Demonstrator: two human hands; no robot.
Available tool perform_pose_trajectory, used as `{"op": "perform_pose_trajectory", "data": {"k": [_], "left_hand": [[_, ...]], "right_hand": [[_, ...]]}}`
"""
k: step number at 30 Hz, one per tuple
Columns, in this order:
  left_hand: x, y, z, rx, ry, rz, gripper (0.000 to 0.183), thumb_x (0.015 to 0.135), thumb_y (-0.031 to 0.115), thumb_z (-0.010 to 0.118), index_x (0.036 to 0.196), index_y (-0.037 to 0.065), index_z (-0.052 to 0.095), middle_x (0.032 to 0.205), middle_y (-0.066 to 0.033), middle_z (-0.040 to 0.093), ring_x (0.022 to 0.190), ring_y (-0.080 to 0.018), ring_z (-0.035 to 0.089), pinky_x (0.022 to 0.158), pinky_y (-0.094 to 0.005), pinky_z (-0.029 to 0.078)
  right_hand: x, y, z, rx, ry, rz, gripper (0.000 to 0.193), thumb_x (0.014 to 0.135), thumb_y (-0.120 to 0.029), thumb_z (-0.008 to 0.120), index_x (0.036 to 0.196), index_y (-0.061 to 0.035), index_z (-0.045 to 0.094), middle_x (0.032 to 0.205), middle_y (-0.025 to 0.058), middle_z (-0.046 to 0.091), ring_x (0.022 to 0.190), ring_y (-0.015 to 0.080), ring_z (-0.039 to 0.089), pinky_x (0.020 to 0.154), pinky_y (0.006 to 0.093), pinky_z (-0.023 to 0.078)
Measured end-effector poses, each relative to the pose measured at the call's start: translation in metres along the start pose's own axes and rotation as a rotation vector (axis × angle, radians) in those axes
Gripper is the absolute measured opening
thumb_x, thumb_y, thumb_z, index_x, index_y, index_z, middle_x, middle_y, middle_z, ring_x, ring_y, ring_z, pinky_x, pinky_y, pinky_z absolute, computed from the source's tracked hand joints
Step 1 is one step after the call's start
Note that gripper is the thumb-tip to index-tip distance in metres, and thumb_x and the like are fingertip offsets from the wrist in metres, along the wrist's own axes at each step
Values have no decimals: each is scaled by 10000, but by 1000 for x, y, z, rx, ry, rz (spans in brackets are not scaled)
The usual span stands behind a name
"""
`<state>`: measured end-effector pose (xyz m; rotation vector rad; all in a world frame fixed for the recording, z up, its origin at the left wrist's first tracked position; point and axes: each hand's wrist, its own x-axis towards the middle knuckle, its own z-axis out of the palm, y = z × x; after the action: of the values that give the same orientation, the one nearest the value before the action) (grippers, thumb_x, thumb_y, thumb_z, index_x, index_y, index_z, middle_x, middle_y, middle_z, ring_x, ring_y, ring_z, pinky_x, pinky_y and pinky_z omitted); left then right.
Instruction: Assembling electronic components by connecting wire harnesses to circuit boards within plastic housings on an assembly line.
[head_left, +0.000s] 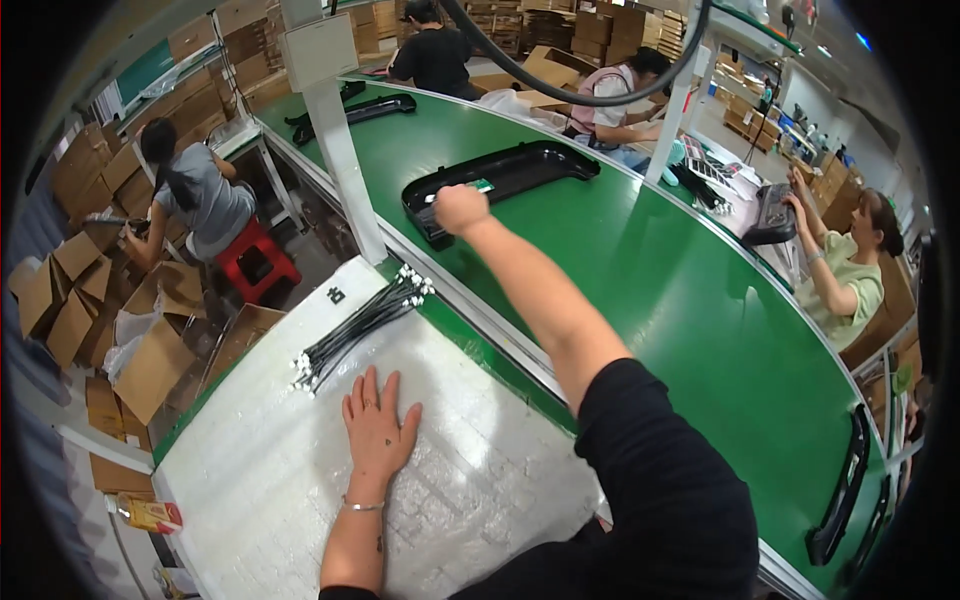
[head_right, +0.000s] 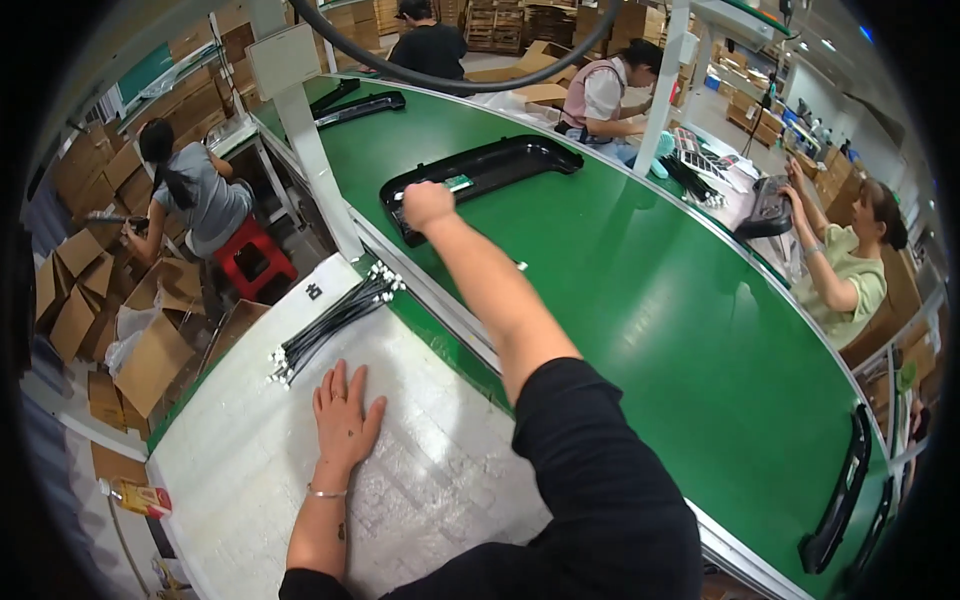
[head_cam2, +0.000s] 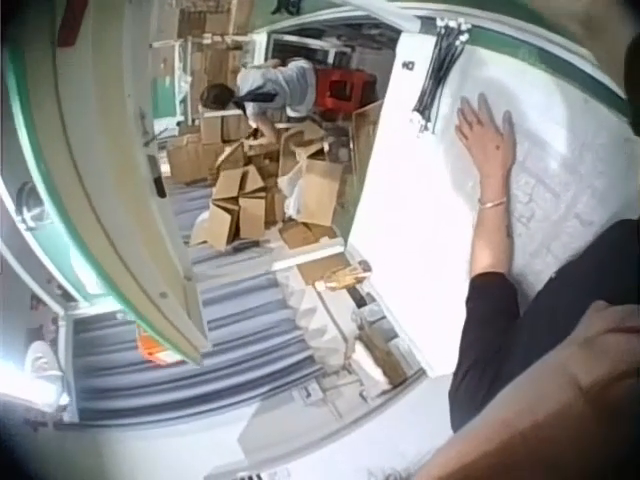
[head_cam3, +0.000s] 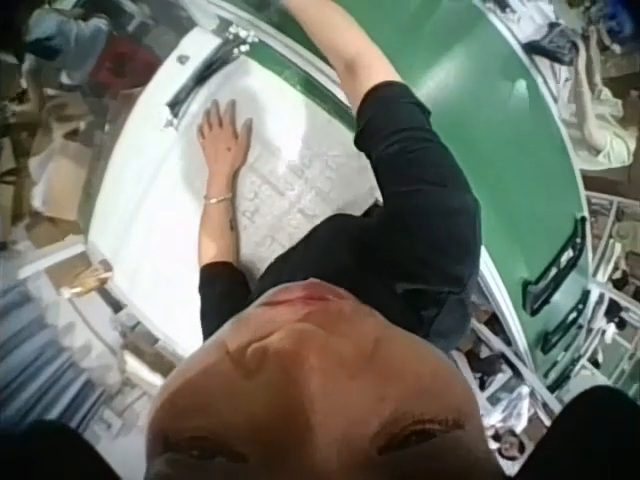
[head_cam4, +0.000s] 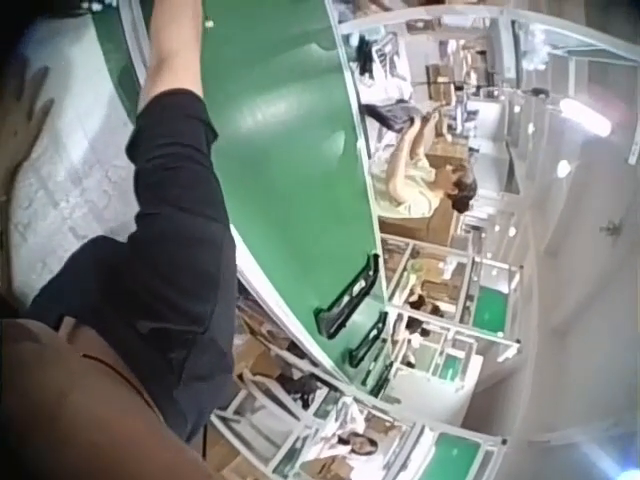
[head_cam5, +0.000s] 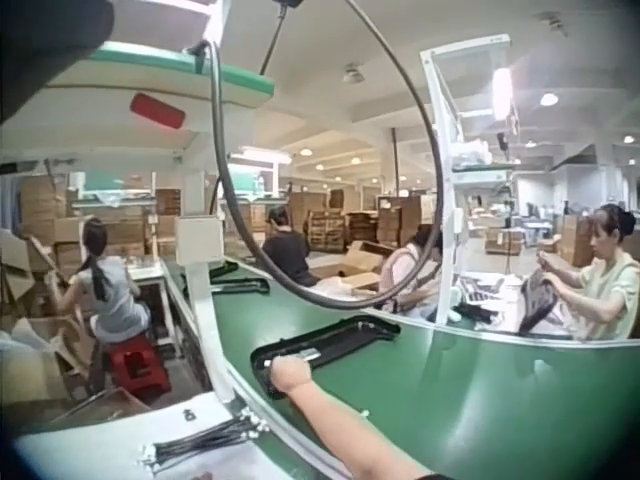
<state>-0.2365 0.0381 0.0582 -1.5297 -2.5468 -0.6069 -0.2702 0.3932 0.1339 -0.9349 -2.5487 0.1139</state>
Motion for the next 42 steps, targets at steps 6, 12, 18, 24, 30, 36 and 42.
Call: {"op": "perform_pose_trajectory", "data": {"k": [6, 12, 18, 24, 30, 36, 42], "left_hand": [[0, -4, -6, 76, -34, -36, 548, 831, 397, 533, 1297, 122, 447, 1391, -210, 312, 1267, -387, 288, 1044, -514, 183], [10, 12, -5, 21, 27, 57, 525, 802, 374, 574, 1250, 114, 492, 1359, -188, 365, 1238, -376, 320, 1003, -519, 236], [-16, -48, 29, 56, 218, 184, 562, 743, 264, 626, 1230, 32, 470, 1303, -235, 404, 1180, -405, 395, 977, -487, 309], [-19, 45, -76, -108, 693, 396, 637, 775, 367, 683, 1276, 85, 410, 1335, -282, 344, 1224, -439, 322, 979, -556, 276], [-89, 80, -179, 148, -116, 946, 274, 801, 84, 535, 1058, -5, 570, 977, -224, 586, 894, -397, 558, 729, -463, 462], [-183, 78, -151, 57, -289, 440, 309, 790, 119, 607, 1074, 39, 516, 970, -197, 554, 823, -388, 548, 671, -437, 466], [-157, 113, -106, -221, -446, 346, 279, 805, 184, 612, 1032, 44, 530, 987, -149, 542, 862, -345, 559, 682, -410, 475]], "right_hand": [[45, -56, 91, -49, -9, 45, 175, 733, -224, 588, 779, -89, 689, 876, 128, 673, 847, 272, 656, 743, 382, 526], [26, -2, 45, -203, -145, -63, 199, 716, -207, 561, 824, -113, 698, 858, 115, 670, 820, 266, 654, 691, 379, 527], [-122, 6, -89, -133, -129, -316, 189, 602, -234, 571, 670, -84, 665, 680, 140, 639, 651, 302, 639, 551, 424, 499], [-334, 45, -178, 369, 137, -1197, 174, 651, -183, 605, 585, -58, 503, 575, 74, 495, 541, 258, 525, 466, 366, 430], [-367, 64, -234, -65, 171, -1283, 160, 644, -206, 597, 644, -105, 474, 736, 18, 468, 755, 184, 492, 495, 272, 365], [-309, 24, -175, 144, 178, -1118, 136, 694, -165, 584, 732, -71, 493, 769, 80, 465, 788, 241, 510, 543, 329, 450], [-300, 5, -181, 145, 147, -581, 295, 646, -55, 564, 937, -78, 607, 841, 48, 618, 783, 234, 575, 656, 372, 500]]}}
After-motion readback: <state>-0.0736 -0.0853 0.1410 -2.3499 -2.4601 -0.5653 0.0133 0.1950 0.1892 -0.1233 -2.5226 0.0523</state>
